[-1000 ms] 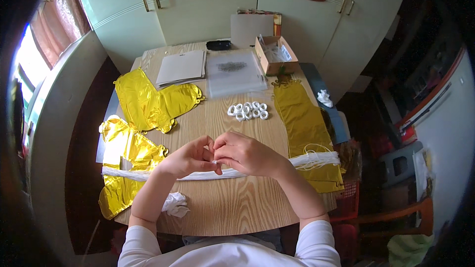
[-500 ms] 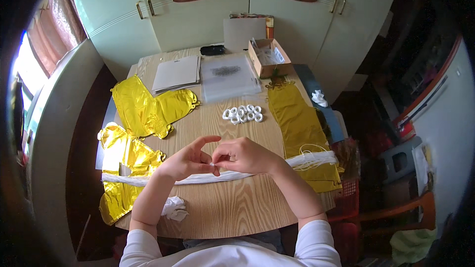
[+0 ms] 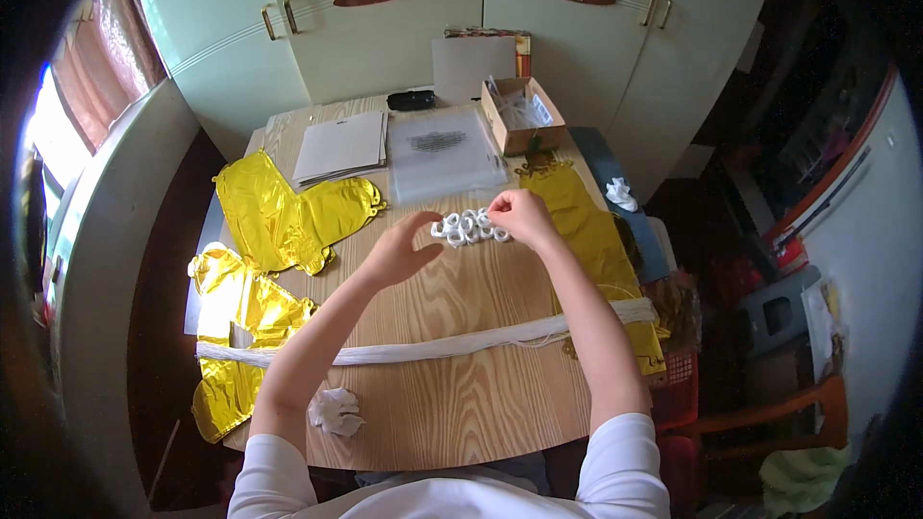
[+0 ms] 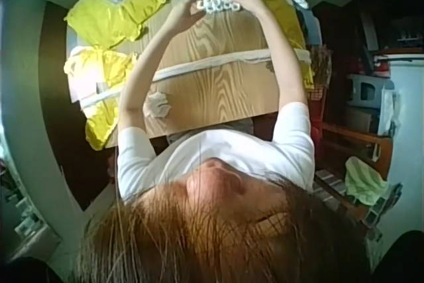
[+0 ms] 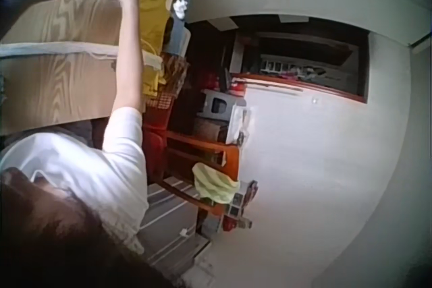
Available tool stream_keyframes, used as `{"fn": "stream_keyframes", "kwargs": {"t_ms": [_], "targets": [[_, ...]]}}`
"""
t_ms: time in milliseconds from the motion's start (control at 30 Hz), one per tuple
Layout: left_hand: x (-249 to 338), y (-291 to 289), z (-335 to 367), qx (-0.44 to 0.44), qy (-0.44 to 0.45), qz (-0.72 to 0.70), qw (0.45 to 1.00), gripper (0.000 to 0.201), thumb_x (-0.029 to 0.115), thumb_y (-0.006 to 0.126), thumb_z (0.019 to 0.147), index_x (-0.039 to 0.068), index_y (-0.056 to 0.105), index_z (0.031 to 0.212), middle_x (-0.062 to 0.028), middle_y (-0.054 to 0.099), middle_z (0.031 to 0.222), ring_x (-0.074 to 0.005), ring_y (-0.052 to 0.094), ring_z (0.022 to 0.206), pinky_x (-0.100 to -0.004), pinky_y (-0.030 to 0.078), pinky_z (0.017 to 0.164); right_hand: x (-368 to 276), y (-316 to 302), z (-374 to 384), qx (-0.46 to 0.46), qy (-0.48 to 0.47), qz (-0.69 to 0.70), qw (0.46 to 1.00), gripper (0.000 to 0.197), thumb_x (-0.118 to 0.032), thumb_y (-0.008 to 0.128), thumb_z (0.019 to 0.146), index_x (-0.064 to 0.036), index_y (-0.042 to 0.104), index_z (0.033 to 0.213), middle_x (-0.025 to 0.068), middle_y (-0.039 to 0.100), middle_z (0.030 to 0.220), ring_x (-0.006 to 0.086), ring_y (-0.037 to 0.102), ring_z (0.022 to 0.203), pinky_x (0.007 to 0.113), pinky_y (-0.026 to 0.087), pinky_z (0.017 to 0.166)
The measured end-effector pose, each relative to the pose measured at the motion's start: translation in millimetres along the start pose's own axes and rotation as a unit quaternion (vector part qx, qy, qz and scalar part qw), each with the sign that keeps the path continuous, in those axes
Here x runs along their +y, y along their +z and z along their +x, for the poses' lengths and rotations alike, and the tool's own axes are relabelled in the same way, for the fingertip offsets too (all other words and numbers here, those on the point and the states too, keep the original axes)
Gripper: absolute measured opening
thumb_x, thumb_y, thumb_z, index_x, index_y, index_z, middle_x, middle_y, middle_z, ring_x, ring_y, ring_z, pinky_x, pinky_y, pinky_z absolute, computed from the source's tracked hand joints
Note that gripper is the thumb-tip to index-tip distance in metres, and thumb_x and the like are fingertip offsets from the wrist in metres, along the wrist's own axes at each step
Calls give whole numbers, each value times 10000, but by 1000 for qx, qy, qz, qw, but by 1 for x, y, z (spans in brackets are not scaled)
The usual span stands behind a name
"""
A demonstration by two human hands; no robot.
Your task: Attaching plastic clips to a white strip for balloon decoration assembly.
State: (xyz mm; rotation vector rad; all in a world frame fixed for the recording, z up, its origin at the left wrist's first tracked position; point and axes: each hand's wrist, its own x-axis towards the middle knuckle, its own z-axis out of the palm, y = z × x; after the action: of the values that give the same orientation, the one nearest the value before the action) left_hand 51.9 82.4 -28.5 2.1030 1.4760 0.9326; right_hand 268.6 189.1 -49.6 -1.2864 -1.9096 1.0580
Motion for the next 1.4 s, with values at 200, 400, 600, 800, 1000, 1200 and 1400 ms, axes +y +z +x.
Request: {"fn": "stream_keyframes", "kwargs": {"t_ms": [200, 400, 600, 800, 1000, 1200, 1400], "targets": [[-28, 42, 18, -91, 19, 212, 973, 755, 477, 503, 829, 22, 253, 1378, -161, 231, 1442, -297, 161, 1355, -447, 165, 1084, 18, 17, 21, 21, 59, -23, 998, 92, -101, 658, 676, -29, 647, 732, 44, 633, 678, 112, 582, 607, 249, 460, 568], [-31, 60, 16, -92, 35, 260, 960, 831, 579, 442, 833, 12, 203, 1391, -185, 194, 1448, -327, 135, 1356, -458, 129, 1090, 13, 27, 17, 45, 63, -81, 994, 103, -163, 627, 670, -74, 652, 715, 98, 656, 707, 214, 637, 657, 317, 493, 622], [-32, 69, 15, -87, 21, 266, 960, 862, 624, 416, 818, 9, 211, 1386, -191, 195, 1445, -363, 141, 1347, -490, 122, 1082, 13, 35, 13, 79, 30, -153, 985, 100, -174, 628, 690, -77, 623, 713, 115, 648, 734, 272, 629, 715, 360, 493, 648], [-33, 72, 13, -87, 14, 257, 962, 883, 644, 413, 808, 19, 196, 1393, -190, 184, 1448, -381, 133, 1344, -501, 131, 1075, 18, 43, 11, 104, -22, -198, 974, 96, -149, 625, 691, -62, 586, 705, 124, 633, 727, 312, 611, 715, 388, 487, 648], [-31, 74, 12, -88, 16, 268, 959, 861, 652, 404, 808, 70, 193, 1405, -198, 184, 1445, -393, 136, 1339, -519, 138, 1064, 22, 48, 3, 144, -123, -219, 957, 96, -112, 609, 700, -43, 543, 689, 127, 601, 778, 322, 576, 751, 411, 470, 651], [-31, 76, 11, -75, 33, 273, 958, 819, 641, 414, 807, 111, 224, 1403, -209, 211, 1430, -410, 165, 1325, -552, 151, 1044, 21, 48, -1, 132, -112, -236, 956, 91, -114, 604, 706, -46, 544, 718, 117, 592, 808, 318, 567, 781, 412, 466, 656], [-22, 72, 10, -74, 23, 293, 953, 804, 621, 423, 818, 117, 209, 1407, -208, 207, 1432, -401, 159, 1330, -547, 164, 1047, 17, 48, -4, 142, -114, -218, 959, 78, -112, 587, 725, -48, 551, 751, 113, 585, 838, 318, 566, 789, 410, 468, 671]]}}
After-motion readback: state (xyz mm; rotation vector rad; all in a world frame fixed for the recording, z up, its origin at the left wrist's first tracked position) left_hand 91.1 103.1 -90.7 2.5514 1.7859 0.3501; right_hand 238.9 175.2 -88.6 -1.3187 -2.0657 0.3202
